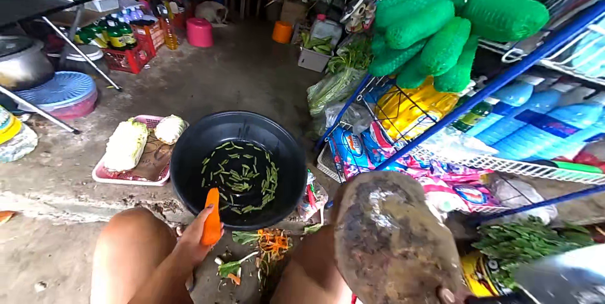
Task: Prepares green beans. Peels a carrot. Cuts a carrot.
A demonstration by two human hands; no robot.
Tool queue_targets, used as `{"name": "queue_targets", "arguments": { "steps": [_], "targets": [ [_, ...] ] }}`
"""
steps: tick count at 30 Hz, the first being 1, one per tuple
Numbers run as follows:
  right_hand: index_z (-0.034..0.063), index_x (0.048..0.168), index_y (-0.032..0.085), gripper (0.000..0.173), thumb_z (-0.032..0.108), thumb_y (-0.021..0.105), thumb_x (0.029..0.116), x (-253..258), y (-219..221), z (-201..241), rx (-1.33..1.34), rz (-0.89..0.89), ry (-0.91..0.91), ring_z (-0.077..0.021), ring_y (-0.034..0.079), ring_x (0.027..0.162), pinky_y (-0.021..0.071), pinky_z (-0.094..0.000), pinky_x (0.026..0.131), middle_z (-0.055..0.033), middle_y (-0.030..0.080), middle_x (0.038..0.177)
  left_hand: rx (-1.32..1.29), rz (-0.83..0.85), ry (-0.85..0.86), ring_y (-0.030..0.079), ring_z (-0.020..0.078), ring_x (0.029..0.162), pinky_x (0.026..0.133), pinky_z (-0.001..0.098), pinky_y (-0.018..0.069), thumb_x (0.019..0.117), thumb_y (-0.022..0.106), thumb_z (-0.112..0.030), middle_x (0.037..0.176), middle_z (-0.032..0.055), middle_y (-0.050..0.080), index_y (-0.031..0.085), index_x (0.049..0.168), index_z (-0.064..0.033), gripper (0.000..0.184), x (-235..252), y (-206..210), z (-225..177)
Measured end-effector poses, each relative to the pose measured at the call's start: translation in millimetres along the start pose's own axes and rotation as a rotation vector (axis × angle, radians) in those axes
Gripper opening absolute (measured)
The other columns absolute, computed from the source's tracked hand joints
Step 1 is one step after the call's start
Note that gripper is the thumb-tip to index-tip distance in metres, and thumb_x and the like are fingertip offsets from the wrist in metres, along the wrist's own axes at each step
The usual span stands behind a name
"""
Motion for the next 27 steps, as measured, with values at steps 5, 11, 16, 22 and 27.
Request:
{"name": "queue_targets", "arguments": {
  "steps": [5,11,16,22,27],
  "targets": [
    [0.0150,0.091,0.065,0.013,0.005,0.064,0.0842,18,91,-63,0.010,0.096,0.189,-0.0067,0.069,0.070,0.0605,-0.0270,0.065,0.0018,0.072,0.079,-0.213,0.299,0.167,0.071,0.0326,0.107,0.089,0.0510,0.0604,0.1007,0.052,-0.046,0.119,0.0174,0.070,0.050,0.141,-0.0108,0.054,-55,-37,-8],
    [0.0083,0.083,0.061,0.017,0.008,0.075,0.0739,16,176,-134,-0.020,0.181,0.391,-0.0098,0.062,0.061,0.0557,-0.0283,0.057,-0.0023,0.062,0.070,-0.179,0.612,0.257,0.061,0.0348,0.129,0.100,0.0593,0.0543,0.0722,0.081,-0.063,0.137,0.0135,0.064,0.053,0.143,-0.0162,0.090,-60,0,-47],
    [0.0067,0.079,0.060,0.017,0.005,0.076,0.0724,20,208,-145,-0.087,0.237,0.432,-0.0106,0.060,0.061,0.0535,-0.0276,0.058,-0.0037,0.061,0.070,-0.235,0.678,0.249,0.074,0.0261,0.093,0.079,0.0481,0.0637,0.0673,0.089,-0.055,0.106,0.0112,0.073,0.063,0.132,-0.0157,0.080,-37,12,-53],
    [0.0049,0.085,0.060,0.017,0.006,0.076,0.0793,34,235,-135,-0.245,0.329,0.460,-0.0134,0.061,0.067,0.0545,-0.0302,0.064,-0.0059,0.062,0.074,-0.153,0.700,0.258,0.075,0.0195,0.078,0.065,0.0393,0.0642,0.0657,0.089,-0.056,0.098,0.0078,0.075,0.066,0.130,-0.0167,0.078,-32,16,-55],
    [0.0056,0.090,0.061,0.014,0.010,0.074,0.0892,41,274,-98,-0.313,0.522,0.403,-0.0088,0.060,0.066,0.0536,-0.0251,0.065,-0.0018,0.062,0.074,-0.246,0.704,0.351,0.075,0.0194,0.077,0.061,0.0409,0.0641,0.0682,0.088,-0.055,0.099,0.0065,0.076,0.071,0.123,-0.0189,0.067,-34,17,-71]
  ]
}}
Point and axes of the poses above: each hand's wrist, its own x-axis towards the middle knuckle, its own y-axis out of the palm, z = x × y, the point moved 5 cm from there along x, towards the middle knuckle
